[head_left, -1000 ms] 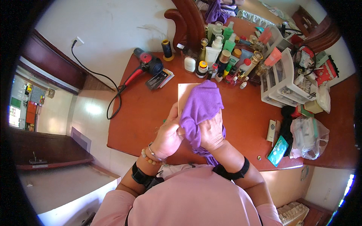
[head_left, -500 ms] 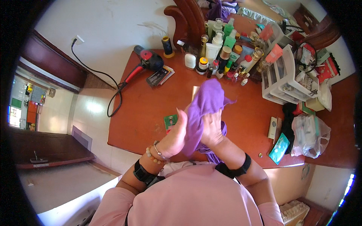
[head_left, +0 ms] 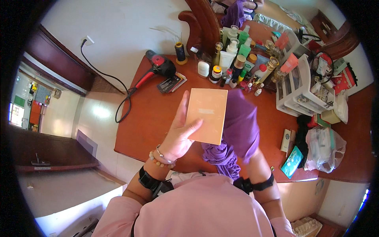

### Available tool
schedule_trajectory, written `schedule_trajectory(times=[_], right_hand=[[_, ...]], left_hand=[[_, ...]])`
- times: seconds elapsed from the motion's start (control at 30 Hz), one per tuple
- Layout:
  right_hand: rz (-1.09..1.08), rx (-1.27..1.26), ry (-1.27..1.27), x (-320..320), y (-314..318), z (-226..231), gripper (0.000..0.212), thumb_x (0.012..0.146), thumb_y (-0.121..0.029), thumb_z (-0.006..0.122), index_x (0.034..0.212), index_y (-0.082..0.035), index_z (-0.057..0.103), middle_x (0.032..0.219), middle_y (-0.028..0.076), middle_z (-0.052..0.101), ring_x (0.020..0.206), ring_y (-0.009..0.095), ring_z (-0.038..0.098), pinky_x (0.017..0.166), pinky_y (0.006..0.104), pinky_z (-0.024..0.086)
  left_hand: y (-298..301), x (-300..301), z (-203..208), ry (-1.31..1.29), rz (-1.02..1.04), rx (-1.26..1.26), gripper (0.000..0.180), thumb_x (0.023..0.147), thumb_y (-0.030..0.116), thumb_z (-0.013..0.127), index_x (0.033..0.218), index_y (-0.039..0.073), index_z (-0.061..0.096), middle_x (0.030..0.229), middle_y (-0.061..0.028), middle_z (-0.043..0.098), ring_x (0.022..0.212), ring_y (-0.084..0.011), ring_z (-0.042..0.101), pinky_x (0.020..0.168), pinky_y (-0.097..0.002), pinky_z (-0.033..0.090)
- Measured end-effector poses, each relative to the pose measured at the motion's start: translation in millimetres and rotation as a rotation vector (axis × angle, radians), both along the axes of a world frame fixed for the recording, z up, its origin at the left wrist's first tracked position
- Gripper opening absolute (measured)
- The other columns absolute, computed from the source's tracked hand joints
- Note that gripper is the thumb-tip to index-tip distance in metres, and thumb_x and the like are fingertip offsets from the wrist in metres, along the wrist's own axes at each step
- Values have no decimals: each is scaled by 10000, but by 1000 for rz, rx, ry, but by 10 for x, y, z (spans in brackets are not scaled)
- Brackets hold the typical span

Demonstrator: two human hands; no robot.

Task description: The person wipes various cosmetic items and tools on a cluttered vanity table using a purple cloth. They clean a small white bottle, a beige compact, a green box, a yellow comb, a small round container, a black hair tie, a makeup brush, and a lipstick tube, placing each item back on the table after wiping.

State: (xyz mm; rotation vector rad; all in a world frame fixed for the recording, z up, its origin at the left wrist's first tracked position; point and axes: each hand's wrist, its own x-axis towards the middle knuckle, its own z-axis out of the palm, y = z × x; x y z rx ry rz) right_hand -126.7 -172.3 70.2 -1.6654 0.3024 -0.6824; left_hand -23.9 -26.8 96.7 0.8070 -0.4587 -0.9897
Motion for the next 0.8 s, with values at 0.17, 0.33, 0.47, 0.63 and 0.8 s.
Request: schedule_trajectory(times=[0.17,0.33,0.47,0.63,0.8], right_hand=[[188,599,-51,-173,573,-152,503,843,-272,596,1260,-66,405,1095,63,488,997,210,489,860,314,418],[-70,-443,25,39,636,-141,489,776,-237,610,1210,-59,470,1101,177,503,1043,386,472,925,451,355],[-105,-735,8,103,495,-166,468,753,-260,615,1165,-56,526,1111,171,526,1057,397,475,913,478,356],[-292,-667,117,184,208,-164,407,739,-271,609,1080,-49,582,1039,190,568,999,387,515,885,475,383],[-288,-830,154,141,214,-445,533,758,-245,577,1206,-2,420,1138,263,471,1080,460,407,927,518,293]], left_hand=[[-140,-10,-224,-435,-100,341,577,935,320,469,1429,107,260,1374,-60,345,1224,-177,382,1048,-321,259],[-127,-66,-11,475,-244,-32,644,917,532,387,1360,65,354,1273,-81,476,1179,-200,455,1008,-357,360],[-98,-114,-78,430,-237,15,773,871,630,329,1365,35,316,1346,-109,431,1232,-222,425,1053,-397,314],[24,-234,-160,299,-299,60,673,922,533,323,1384,46,276,1384,-73,390,1272,-195,373,1073,-370,273],[-59,-62,-65,325,-193,-118,594,954,442,342,1389,45,262,1392,-77,371,1276,-195,367,1082,-376,266]])
